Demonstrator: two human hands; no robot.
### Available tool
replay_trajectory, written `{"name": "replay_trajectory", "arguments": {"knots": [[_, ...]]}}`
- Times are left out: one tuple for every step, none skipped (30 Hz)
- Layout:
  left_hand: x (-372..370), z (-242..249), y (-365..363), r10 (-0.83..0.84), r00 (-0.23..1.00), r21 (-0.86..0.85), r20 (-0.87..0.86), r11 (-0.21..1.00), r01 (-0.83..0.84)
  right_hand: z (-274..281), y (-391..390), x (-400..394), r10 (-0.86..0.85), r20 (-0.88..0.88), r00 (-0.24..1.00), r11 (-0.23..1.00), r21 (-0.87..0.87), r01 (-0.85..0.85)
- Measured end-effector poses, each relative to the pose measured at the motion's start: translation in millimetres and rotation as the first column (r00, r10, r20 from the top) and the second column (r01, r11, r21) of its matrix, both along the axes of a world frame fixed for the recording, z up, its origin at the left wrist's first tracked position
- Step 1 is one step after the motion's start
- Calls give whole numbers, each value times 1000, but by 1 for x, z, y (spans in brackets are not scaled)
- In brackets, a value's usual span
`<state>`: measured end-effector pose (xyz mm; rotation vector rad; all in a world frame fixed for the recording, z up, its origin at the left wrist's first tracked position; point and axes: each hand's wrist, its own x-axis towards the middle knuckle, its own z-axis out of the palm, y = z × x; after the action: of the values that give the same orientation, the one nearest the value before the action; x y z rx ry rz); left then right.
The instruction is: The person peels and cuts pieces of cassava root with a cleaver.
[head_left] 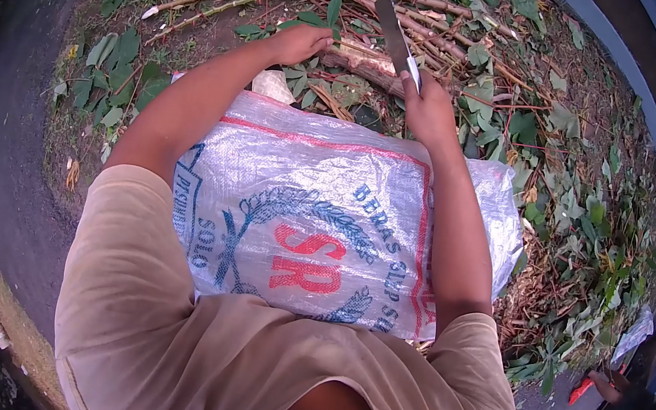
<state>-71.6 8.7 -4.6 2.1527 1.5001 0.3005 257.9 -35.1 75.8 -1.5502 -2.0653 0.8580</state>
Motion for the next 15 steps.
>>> {"name": "replay_trajectory", "arguments": {"knots": [[3, 1, 0, -15, 1000, 18, -12, 1000, 15, 12, -1, -3, 5, 6, 1000, 1000, -5, -5], [6, -2, -2, -12, 1000, 11, -6, 1000, 12, 23, -3, -5, -26, -124, 992, 999, 42, 32], [9, -7, -2, -5, 999, 24, -33, 1000, 5, 34, -5, -7, -52, -254, 966, 994, 82, 75], [9, -10, 0, 2, 998, 44, -64, 999, 0, 44, -9, -12, -53, -285, 957, 987, 129, 93], [8, -10, 2, 2, 998, 48, -69, 999, 2, 40, -9, -17, -52, -290, 955, 987, 132, 94], [9, -8, 1, 2, 999, 60, -40, 998, 0, 27, -10, -22, -56, -246, 968, 978, 183, 104], [11, -6, -1, -2, 1000, 71, -11, 997, 3, 13, -10, -23, -68, -202, 977, 966, 233, 115], [12, -2, -1, -14, 1000, 76, -19, 997, 16, -3, -2, -20, -5, -38, 999, 992, 128, 9], [15, 2, -2, 20, 1000, 13, -19, 1000, -19, -25, 5, -15, -14, -44, 999, 991, 136, 20], [16, 4, -3, 60, 998, -50, -19, 997, -60, -48, 11, -9, 48, 66, 997, 998, 40, -50], [12, 0, 1, 54, 998, -44, -24, 998, -55, -58, 16, -7, 118, 165, 979, 992, -66, -108], [9, -4, 4, 39, 998, -36, -41, 999, -40, -54, 20, -6, 114, 163, 980, 993, -59, -106], [2, -9, 4, 30, 998, -35, -56, 999, -32, -52, 21, -6, 110, 159, 981, 991, -97, -96], [-10, -12, 6, 34, 998, -43, -59, 998, -36, -51, 20, -5, 107, 154, 982, 986, -142, -85], [-18, 3, 5, 25, 994, -106, -110, 994, -37, -52, 19, -5, 108, 149, 983, 985, -154, -85]]}}
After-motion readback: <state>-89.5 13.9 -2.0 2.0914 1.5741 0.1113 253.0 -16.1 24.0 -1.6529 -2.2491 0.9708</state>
